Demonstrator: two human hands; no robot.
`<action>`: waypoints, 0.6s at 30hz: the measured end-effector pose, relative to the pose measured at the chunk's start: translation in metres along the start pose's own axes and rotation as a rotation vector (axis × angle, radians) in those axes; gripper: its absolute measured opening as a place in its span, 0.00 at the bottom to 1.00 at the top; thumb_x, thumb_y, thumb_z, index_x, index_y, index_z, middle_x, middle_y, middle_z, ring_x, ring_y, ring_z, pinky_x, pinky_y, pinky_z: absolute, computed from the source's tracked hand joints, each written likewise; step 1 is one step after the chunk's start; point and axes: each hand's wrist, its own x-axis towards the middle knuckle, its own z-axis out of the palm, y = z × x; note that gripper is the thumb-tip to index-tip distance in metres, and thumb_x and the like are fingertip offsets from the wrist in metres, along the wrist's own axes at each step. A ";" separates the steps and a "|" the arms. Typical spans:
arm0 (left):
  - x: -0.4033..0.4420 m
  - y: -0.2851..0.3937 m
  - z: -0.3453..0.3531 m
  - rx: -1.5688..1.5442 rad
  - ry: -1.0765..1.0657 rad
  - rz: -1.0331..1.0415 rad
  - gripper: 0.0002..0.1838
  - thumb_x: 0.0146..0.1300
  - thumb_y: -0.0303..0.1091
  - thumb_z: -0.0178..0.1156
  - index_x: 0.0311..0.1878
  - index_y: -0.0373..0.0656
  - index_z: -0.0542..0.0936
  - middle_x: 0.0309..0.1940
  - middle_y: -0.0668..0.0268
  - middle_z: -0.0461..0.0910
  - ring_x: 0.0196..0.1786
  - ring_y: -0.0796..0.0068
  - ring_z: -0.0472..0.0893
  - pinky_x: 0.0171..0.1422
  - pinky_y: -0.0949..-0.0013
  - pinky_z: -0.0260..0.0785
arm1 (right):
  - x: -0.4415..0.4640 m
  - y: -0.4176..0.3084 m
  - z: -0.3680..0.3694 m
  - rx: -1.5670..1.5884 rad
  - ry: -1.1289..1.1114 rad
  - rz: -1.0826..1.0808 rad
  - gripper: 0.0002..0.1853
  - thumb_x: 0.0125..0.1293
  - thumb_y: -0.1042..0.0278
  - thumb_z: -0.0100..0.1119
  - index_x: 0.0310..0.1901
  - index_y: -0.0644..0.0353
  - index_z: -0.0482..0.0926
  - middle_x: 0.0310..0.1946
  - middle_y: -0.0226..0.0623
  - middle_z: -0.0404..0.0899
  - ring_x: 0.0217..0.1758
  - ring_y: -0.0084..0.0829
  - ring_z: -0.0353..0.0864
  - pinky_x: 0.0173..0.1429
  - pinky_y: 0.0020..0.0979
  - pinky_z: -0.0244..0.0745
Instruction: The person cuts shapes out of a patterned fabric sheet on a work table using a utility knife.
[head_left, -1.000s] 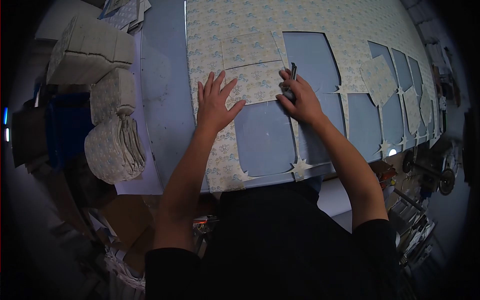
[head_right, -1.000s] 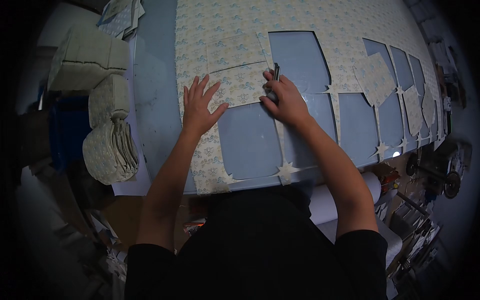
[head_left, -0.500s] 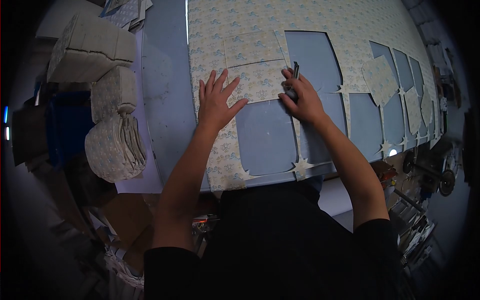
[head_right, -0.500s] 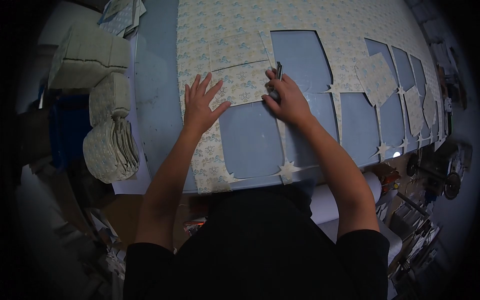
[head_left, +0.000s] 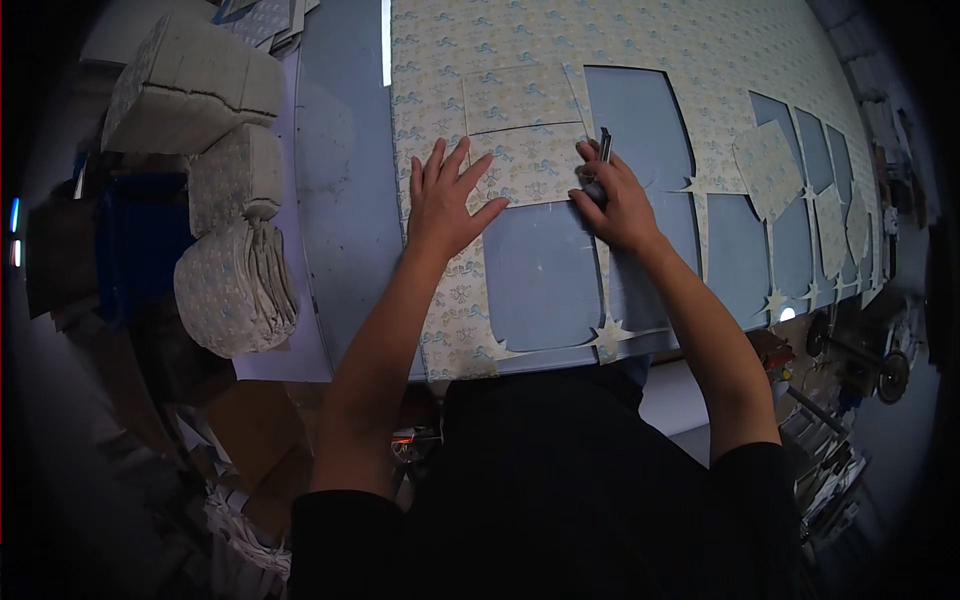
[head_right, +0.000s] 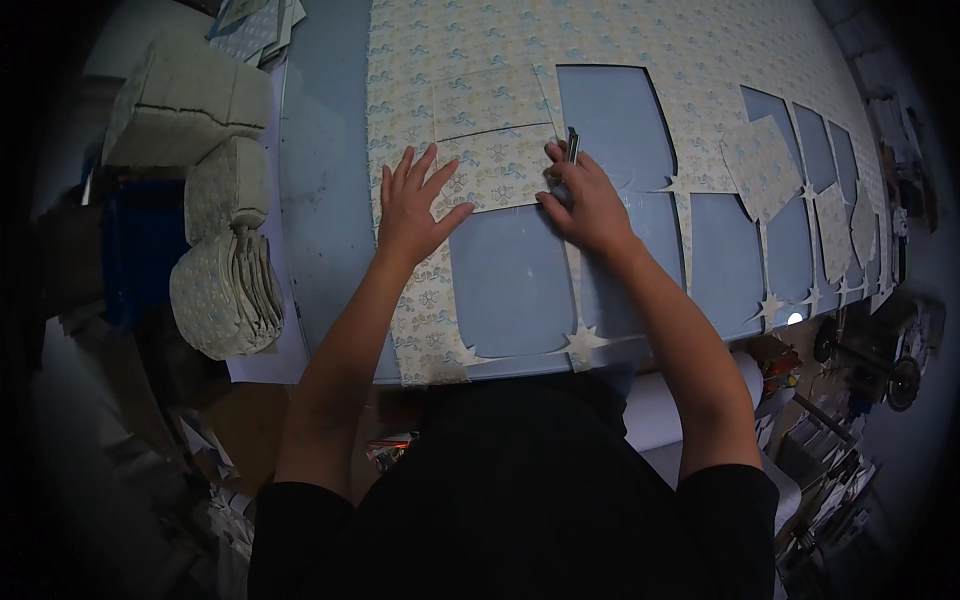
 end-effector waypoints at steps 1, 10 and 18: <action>0.000 0.000 0.000 -0.004 0.002 0.002 0.37 0.64 0.63 0.69 0.73 0.59 0.78 0.81 0.62 0.63 0.86 0.52 0.52 0.88 0.36 0.34 | 0.000 0.000 0.000 -0.014 0.006 -0.003 0.16 0.66 0.68 0.71 0.51 0.60 0.76 0.74 0.46 0.73 0.79 0.50 0.68 0.78 0.44 0.67; 0.000 -0.001 0.001 -0.006 0.012 0.001 0.39 0.63 0.64 0.68 0.74 0.58 0.77 0.81 0.63 0.64 0.86 0.53 0.52 0.88 0.37 0.34 | 0.000 -0.002 0.001 0.002 0.040 -0.004 0.16 0.64 0.67 0.72 0.49 0.62 0.78 0.72 0.46 0.75 0.76 0.50 0.71 0.75 0.44 0.70; 0.001 -0.001 0.001 -0.006 0.019 0.001 0.38 0.62 0.65 0.70 0.72 0.57 0.79 0.80 0.63 0.66 0.86 0.53 0.53 0.88 0.37 0.35 | 0.000 0.002 0.002 -0.007 0.035 -0.008 0.16 0.63 0.68 0.71 0.49 0.62 0.78 0.72 0.46 0.75 0.75 0.50 0.72 0.75 0.44 0.70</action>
